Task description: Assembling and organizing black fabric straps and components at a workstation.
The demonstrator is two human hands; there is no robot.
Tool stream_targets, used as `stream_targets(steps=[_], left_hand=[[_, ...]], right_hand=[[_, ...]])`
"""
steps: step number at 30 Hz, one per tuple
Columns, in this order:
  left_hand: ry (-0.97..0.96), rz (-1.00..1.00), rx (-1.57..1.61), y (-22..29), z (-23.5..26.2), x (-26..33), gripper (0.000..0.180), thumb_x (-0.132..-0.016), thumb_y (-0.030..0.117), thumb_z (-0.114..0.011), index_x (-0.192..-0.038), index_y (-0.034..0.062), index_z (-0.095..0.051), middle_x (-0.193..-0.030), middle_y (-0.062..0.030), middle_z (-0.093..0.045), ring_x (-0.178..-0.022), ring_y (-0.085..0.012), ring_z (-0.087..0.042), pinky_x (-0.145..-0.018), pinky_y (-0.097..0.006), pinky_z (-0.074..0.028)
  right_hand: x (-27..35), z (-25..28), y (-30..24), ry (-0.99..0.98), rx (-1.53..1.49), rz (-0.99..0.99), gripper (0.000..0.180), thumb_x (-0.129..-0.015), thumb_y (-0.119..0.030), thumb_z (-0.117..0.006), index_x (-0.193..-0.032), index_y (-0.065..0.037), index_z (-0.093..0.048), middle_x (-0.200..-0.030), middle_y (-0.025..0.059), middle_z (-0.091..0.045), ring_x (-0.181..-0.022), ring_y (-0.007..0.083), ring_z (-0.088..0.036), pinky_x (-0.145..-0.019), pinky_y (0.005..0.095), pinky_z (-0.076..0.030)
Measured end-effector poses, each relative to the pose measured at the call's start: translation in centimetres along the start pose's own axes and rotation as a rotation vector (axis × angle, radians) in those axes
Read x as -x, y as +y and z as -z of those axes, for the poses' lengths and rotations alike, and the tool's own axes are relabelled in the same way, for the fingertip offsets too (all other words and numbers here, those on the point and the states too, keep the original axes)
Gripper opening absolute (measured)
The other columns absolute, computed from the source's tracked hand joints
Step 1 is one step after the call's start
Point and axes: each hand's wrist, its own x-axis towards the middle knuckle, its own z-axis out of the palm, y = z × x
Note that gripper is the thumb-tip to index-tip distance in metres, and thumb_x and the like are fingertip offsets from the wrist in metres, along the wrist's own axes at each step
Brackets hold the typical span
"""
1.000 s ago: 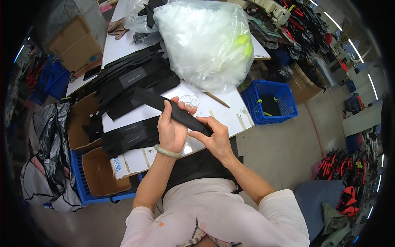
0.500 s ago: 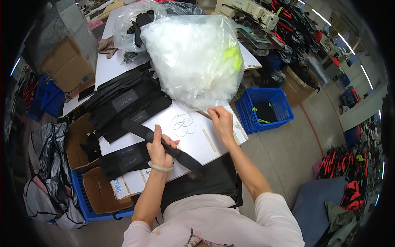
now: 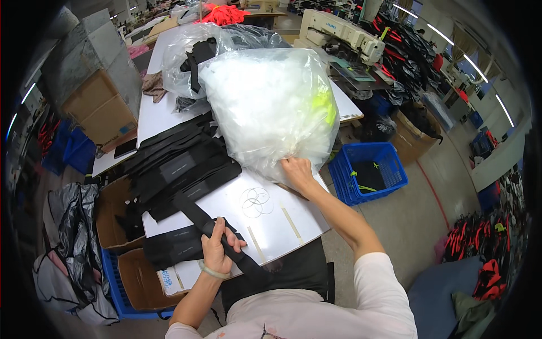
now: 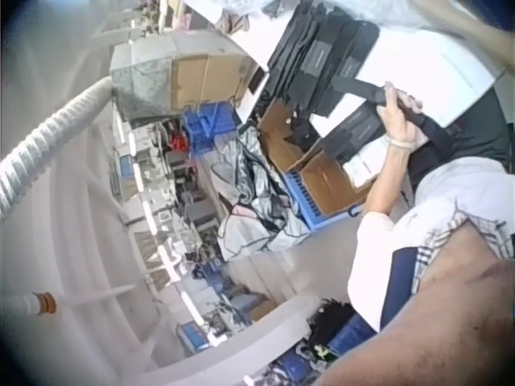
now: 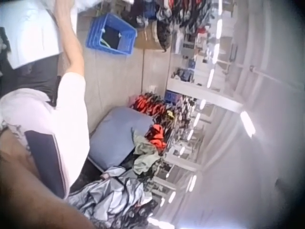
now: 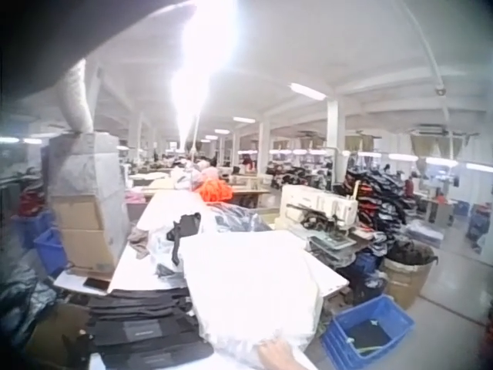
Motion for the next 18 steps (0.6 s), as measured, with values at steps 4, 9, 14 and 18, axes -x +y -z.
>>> stream_targets(steps=[4,9,14,18], left_hand=[[-0.039,-0.044,0.046,-0.6,-1.8,-1.6,0.014,-0.092,0.012,-0.062,-0.086,0.0036,-0.052,-0.055,-0.0046,-0.050,-0.042,-0.0164,-0.049,-0.055,-0.036,-0.054],[-0.241,-0.080,-0.061,-1.7,-5.0,-2.4,0.029,-0.087,0.008,-0.067,-0.110,-0.0093,-0.059,-0.080,-0.0100,-0.059,-0.051,-0.0134,-0.054,-0.061,-0.032,-0.055],[-0.134,-0.060,-0.104,-3.5,-5.6,-3.5,0.026,-0.087,0.008,-0.066,-0.105,-0.0096,-0.058,-0.077,-0.0117,-0.060,-0.051,-0.0138,-0.055,-0.058,-0.032,-0.055],[0.032,-0.026,-0.085,-5.7,-4.3,-7.3,0.018,-0.089,0.006,-0.063,-0.100,-0.0069,-0.057,-0.077,-0.0130,-0.062,-0.052,-0.0163,-0.058,-0.057,-0.033,-0.058]], right_hand=[[1.9,7.0,-3.2,0.445,-0.603,-0.049,0.008,-0.078,-0.009,-0.071,-0.085,-0.004,-0.072,-0.075,0.0076,-0.068,-0.067,0.0184,-0.064,-0.059,0.0315,-0.051],[4.0,11.5,-5.1,-0.062,-1.671,-0.431,0.015,-0.084,-0.008,-0.071,-0.094,0.003,-0.071,-0.077,0.0040,-0.067,-0.063,0.0083,-0.056,-0.054,0.0229,-0.046],[3.2,8.9,-5.7,-0.052,-1.491,-0.414,0.014,-0.085,-0.007,-0.069,-0.095,0.002,-0.072,-0.075,0.0036,-0.066,-0.059,0.0057,-0.054,-0.052,0.0200,-0.043],[1.4,2.0,-7.1,0.076,-1.142,-0.266,0.018,-0.085,-0.009,-0.068,-0.099,0.003,-0.067,-0.083,0.0061,-0.067,-0.069,0.0099,-0.057,-0.064,0.0263,-0.047]])
